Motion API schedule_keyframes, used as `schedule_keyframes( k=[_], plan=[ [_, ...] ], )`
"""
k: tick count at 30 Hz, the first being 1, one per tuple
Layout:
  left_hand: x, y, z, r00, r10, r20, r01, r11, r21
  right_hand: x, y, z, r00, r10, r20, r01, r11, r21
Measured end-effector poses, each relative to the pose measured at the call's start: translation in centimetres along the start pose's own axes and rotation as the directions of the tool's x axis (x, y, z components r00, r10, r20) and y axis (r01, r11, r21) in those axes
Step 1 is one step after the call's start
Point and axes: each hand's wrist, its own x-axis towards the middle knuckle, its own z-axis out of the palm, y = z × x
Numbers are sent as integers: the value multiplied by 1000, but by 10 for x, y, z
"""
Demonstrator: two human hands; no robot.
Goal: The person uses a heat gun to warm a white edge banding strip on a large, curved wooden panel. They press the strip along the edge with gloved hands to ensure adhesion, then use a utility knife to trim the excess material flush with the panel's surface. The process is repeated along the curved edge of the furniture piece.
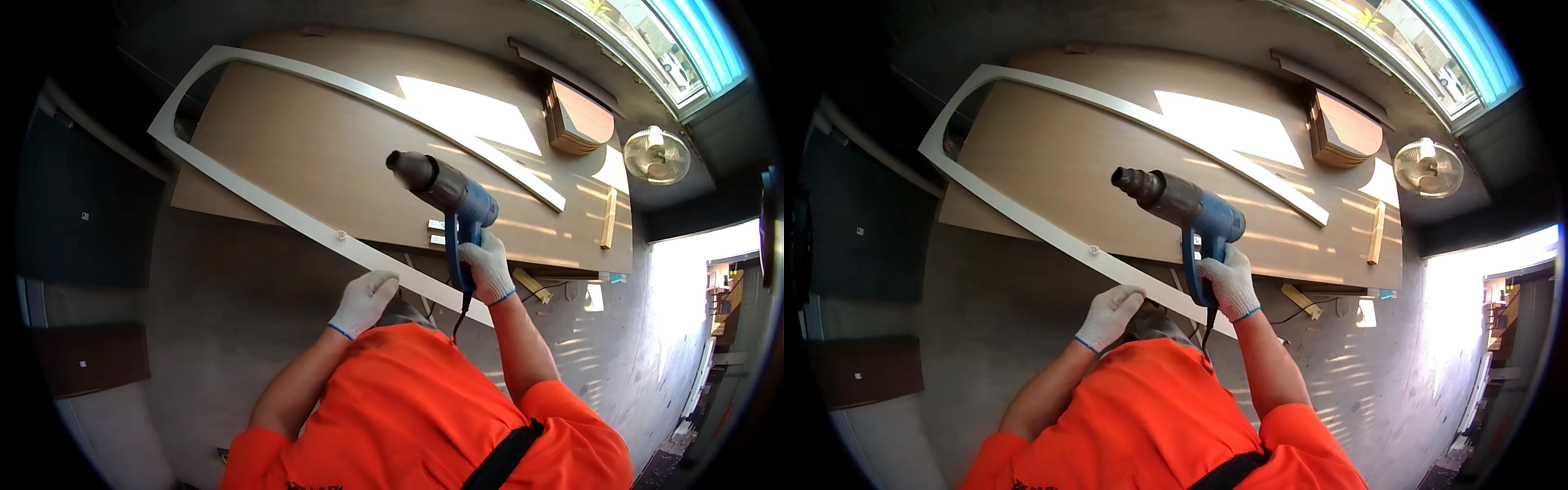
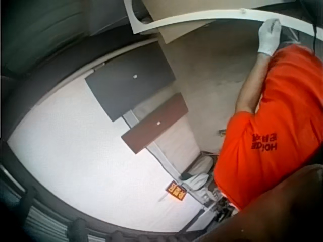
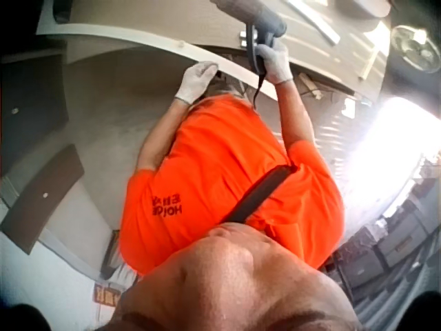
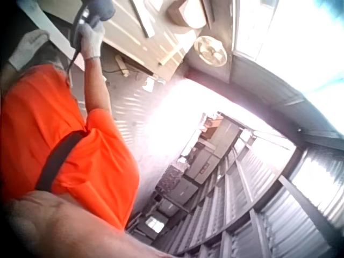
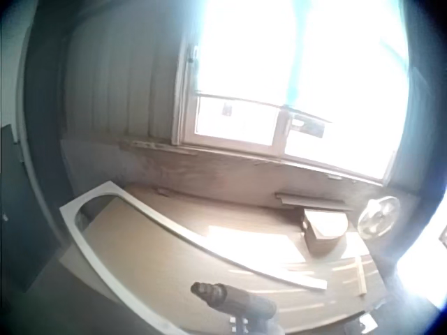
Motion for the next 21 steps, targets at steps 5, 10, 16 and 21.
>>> schedule_keyframes(
  k=[5, 10, 16, 21],
  plan=[
    [26, 73, -43, 947, 208, -244, -278, 913, -300, 32, -38, 37, 976, -37, 216, 83, 975, -208],
    [51, 107, -46, 936, 252, -248, -349, 762, -546, 22, -13, 62, 961, 102, 257, 18, 905, -426],
    [59, 72, -36, 985, 123, -118, -170, 762, -625, 10, -3, 45, 961, 253, 111, -206, 923, -324],
    [41, -25, -77, 964, -181, -194, 144, 972, -188, 42, -48, 15, 982, -177, -71, -12, 315, -949]
  ],
)
